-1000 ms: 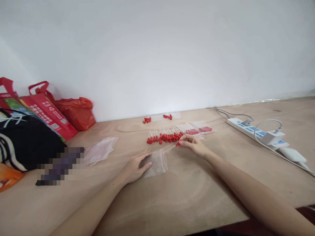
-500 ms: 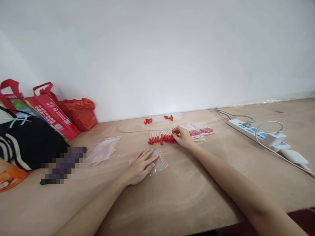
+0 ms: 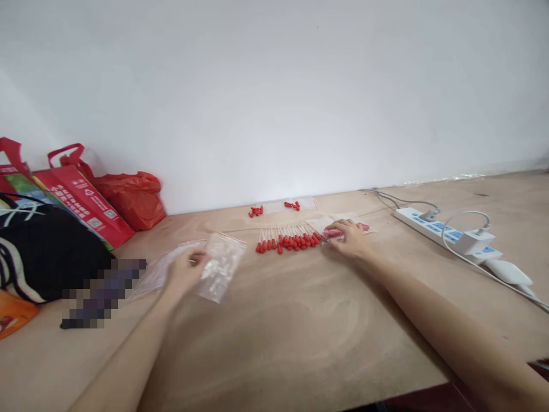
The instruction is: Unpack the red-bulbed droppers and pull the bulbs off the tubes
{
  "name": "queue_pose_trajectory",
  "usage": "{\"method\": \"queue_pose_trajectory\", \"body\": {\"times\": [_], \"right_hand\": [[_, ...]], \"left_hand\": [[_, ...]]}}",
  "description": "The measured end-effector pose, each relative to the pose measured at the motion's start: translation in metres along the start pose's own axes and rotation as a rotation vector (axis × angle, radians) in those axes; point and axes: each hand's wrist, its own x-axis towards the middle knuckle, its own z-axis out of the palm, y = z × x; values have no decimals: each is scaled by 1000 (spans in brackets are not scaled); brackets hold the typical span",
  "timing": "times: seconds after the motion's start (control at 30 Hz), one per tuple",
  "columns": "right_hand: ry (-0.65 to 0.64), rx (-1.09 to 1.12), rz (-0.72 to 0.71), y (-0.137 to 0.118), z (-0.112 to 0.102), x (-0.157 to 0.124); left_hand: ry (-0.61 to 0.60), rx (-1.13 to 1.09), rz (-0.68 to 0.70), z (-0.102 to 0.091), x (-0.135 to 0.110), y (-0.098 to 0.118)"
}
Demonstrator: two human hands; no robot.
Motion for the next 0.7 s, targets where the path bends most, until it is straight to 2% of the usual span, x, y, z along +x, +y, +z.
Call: {"method": "queue_pose_trajectory", "body": {"times": [0.03, 0.07, 0.1, 0.17, 0.23, 0.3, 0.37, 0.43, 0.5, 0.6, 0.67, 0.7], "right_hand": [[-36, -20, -37, 9, -5, -3], [-56, -60, -55, 18, -9, -6], [-65, -108, -67, 24, -12, -8], [-55, -203, -84, 33, -15, -12], [-22, -268, -111, 36, -14, -13], [13, -303, -159, 36, -11, -13], [37, -321, -219, 35, -6, -13], [78, -319, -240, 33, -3, -12], [181, -279, -174, 30, -2, -10], [434, -155, 85, 21, -12, -5], [583, -44, 259, 12, -24, -2], [628, 26, 302, 6, -31, 0]], "left_hand": [[132, 61, -80, -11, 7, -8], [197, 145, -176, -20, 14, -17], [221, 214, -246, -28, 19, -25], [181, 307, -292, -36, 25, -38], [123, 356, -284, -36, 26, -46], [114, 396, -265, -32, 26, -47], [168, 465, -235, -28, 23, -44], [290, 541, -170, -24, 18, -37], [442, 580, -71, -21, 13, -30], [623, 578, 108, -15, 6, -20], [668, 557, 231, -9, 3, -15], [662, 539, 294, -5, 1, -12]]}}
